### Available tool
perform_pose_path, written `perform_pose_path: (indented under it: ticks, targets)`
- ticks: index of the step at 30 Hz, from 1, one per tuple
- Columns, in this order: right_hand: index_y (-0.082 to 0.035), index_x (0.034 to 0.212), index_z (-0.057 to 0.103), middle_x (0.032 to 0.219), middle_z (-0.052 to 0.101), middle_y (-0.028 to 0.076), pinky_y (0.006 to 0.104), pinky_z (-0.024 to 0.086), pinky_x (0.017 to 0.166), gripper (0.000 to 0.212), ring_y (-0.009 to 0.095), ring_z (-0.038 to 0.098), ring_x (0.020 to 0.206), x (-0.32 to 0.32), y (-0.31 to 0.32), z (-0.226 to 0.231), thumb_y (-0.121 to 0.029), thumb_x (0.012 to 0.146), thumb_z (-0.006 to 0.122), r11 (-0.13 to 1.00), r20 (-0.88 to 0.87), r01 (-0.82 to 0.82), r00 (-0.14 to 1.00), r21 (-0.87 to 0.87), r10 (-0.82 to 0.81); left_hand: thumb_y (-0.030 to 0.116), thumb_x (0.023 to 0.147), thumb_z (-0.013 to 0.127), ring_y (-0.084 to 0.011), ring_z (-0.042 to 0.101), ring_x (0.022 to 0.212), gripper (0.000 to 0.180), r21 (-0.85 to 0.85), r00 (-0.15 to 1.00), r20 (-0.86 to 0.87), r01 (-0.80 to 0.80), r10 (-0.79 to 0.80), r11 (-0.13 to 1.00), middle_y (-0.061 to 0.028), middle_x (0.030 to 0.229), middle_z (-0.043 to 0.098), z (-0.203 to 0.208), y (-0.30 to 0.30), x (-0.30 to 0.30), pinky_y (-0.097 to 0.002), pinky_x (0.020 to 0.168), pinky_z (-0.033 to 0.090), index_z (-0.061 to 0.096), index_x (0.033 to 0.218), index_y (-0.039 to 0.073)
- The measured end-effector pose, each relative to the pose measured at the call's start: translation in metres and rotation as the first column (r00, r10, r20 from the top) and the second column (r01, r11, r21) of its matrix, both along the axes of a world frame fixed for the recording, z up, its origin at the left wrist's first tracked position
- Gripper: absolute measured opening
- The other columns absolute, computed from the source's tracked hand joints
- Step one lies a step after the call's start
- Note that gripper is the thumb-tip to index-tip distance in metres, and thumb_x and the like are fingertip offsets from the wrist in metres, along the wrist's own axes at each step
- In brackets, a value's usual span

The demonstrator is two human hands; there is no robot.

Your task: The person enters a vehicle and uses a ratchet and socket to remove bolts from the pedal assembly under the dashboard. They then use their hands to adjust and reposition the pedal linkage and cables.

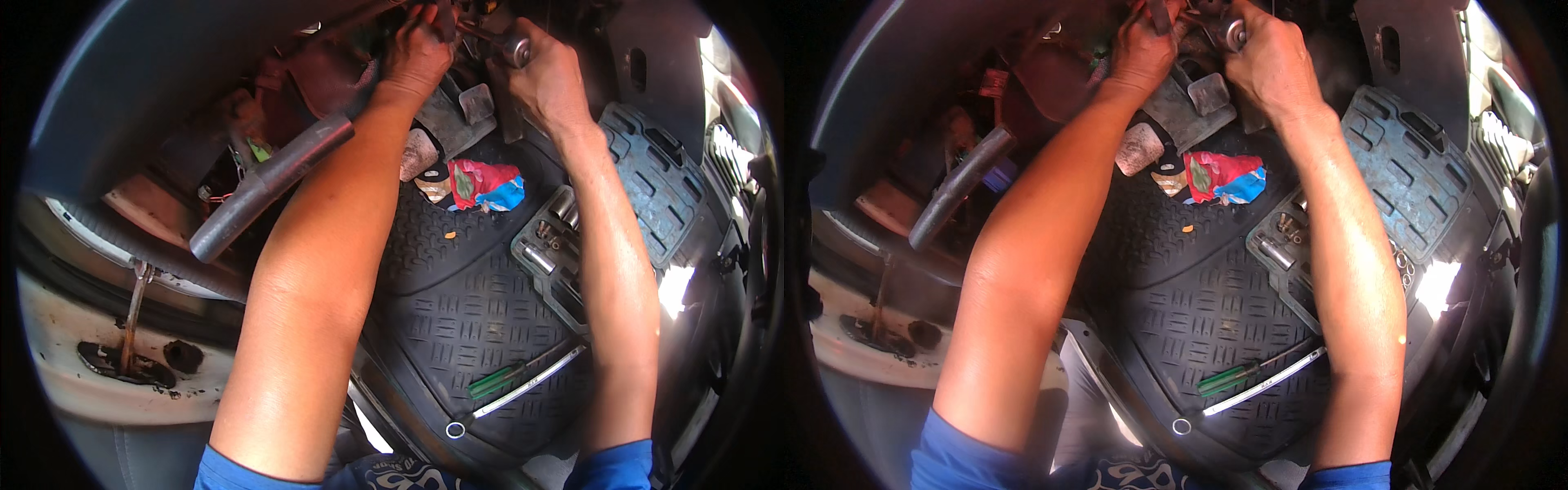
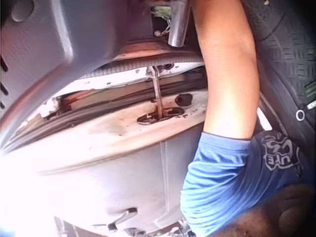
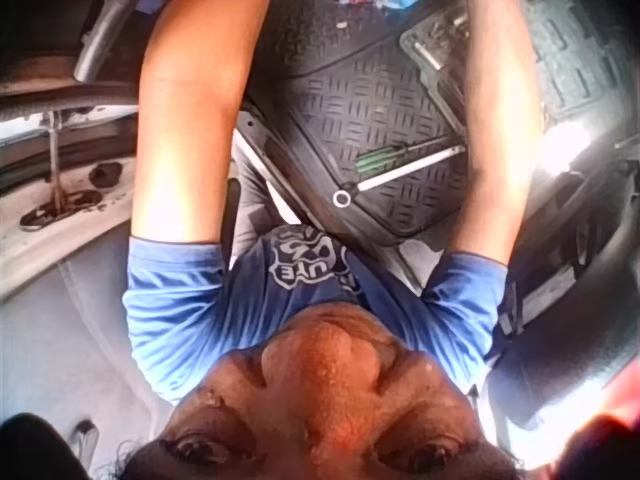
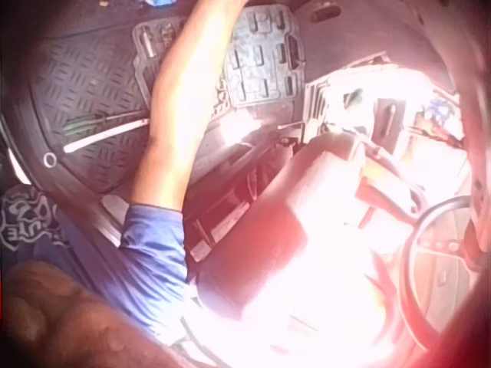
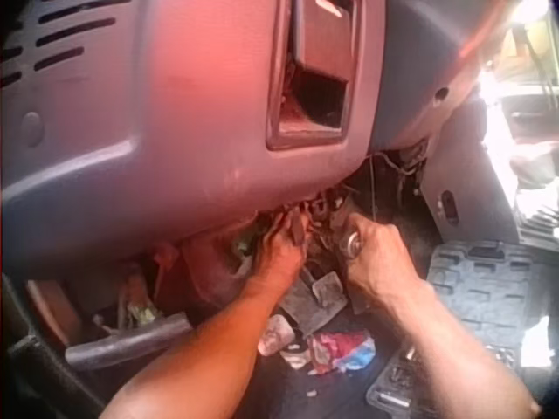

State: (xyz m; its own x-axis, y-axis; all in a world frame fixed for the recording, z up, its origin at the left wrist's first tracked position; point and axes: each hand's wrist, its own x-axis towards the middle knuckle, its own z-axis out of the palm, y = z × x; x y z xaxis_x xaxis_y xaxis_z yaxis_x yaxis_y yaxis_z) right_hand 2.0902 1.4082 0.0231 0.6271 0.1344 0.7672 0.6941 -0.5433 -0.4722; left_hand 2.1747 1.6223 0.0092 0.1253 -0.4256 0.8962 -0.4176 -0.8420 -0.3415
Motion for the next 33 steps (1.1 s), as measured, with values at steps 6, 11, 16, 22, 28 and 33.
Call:
perform_pose_path:
  ticks: [6, 11, 16, 22, 28, 33]
  targets:
    - [-0.002, 0.107, 0.069, 0.083, 0.071, 0.009, 0.0381, 0.053, 0.073, 0.031, 0.024, 0.068, 0.077, -0.003, 0.004, 0.006, -0.022, 0.087, 0.08, 0.994, -0.044, -0.098, 0.994, 0.043, 0.1, 0.014, 0.092, 0.068, -0.0438, 0.063, 0.112, 0.038, -0.074, 0.986, -0.166, -0.02, 0.008, 0.997, -0.0202, 0.122, 0.066, 0.0, -0.002, -0.005, -0.05, 0.092, 0.056, 0.056, 0.126, 0.005]
    - [-0.004, 0.116, 0.071, 0.093, 0.075, 0.016, 0.0387, 0.055, 0.079, 0.035, 0.028, 0.073, 0.084, 0.012, 0.01, 0.011, -0.02, 0.085, 0.078, 1.0, -0.013, -0.026, 1.0, -0.011, 0.026, 0.013, 0.092, 0.068, -0.0439, 0.064, 0.111, 0.033, -0.114, 0.998, -0.051, -0.041, 0.035, 0.993, -0.0224, 0.122, 0.066, 0.004, -0.001, 0.005, -0.0503, 0.092, 0.056, 0.059, 0.123, 0.004]
    - [-0.011, 0.121, 0.072, 0.099, 0.074, 0.022, 0.0426, 0.056, 0.085, 0.041, 0.039, 0.072, 0.092, 0.012, -0.009, 0.012, -0.021, 0.082, 0.077, 0.977, 0.178, 0.08, 0.983, -0.2, -0.044, 0.015, 0.092, 0.069, -0.0435, 0.064, 0.114, 0.038, -0.061, 0.999, -0.05, 0.012, -0.015, 0.998, -0.0233, 0.122, 0.066, 0.003, -0.001, -0.005, -0.0485, 0.096, 0.055, 0.061, 0.128, 0.005]
    - [-0.004, 0.093, 0.068, 0.071, 0.06, 0.005, 0.0388, 0.047, 0.054, 0.007, 0.019, 0.058, 0.057, 0.012, 0.022, -0.001, -0.006, 0.086, 0.071, 0.455, -0.316, -0.145, 0.54, 0.878, 0.78, 0.012, 0.085, 0.071, -0.0355, 0.067, 0.109, 0.04, -0.005, 0.999, -0.018, -0.037, 0.037, 0.999, -0.0121, 0.114, 0.07, 0.002, -0.002, -0.003, -0.0455, 0.09, 0.058, 0.065, 0.125, 0.014]
    - [0.002, 0.107, 0.072, 0.098, 0.075, 0.023, 0.0408, 0.059, 0.077, 0.03, 0.035, 0.074, 0.098, 0.016, -0.007, 0.004, -0.016, 0.083, 0.069, 0.976, 0.047, 0.033, 0.999, -0.216, -0.023, 0.012, 0.084, 0.07, -0.0348, 0.069, 0.104, 0.034, 0.055, 0.998, -0.032, -0.045, 0.047, 0.997, -0.012, 0.104, 0.07, 0.008, 0.009, -0.007, -0.0437, 0.089, 0.059, 0.067, 0.117, 0.014]
    - [0.004, 0.106, 0.074, 0.098, 0.075, 0.025, 0.0417, 0.059, 0.084, 0.036, 0.038, 0.074, 0.099, 0.04, 0.015, -0.008, -0.02, 0.079, 0.071, 0.964, -0.383, -0.177, 0.891, 0.198, 0.242, 0.016, 0.088, 0.067, -0.0362, 0.07, 0.101, 0.028, -0.078, 0.99, -0.138, -0.035, 0.024, 0.996, -0.0139, 0.11, 0.072, 0.011, -0.021, -0.007, -0.0464, 0.092, 0.057, 0.068, 0.117, 0.013]
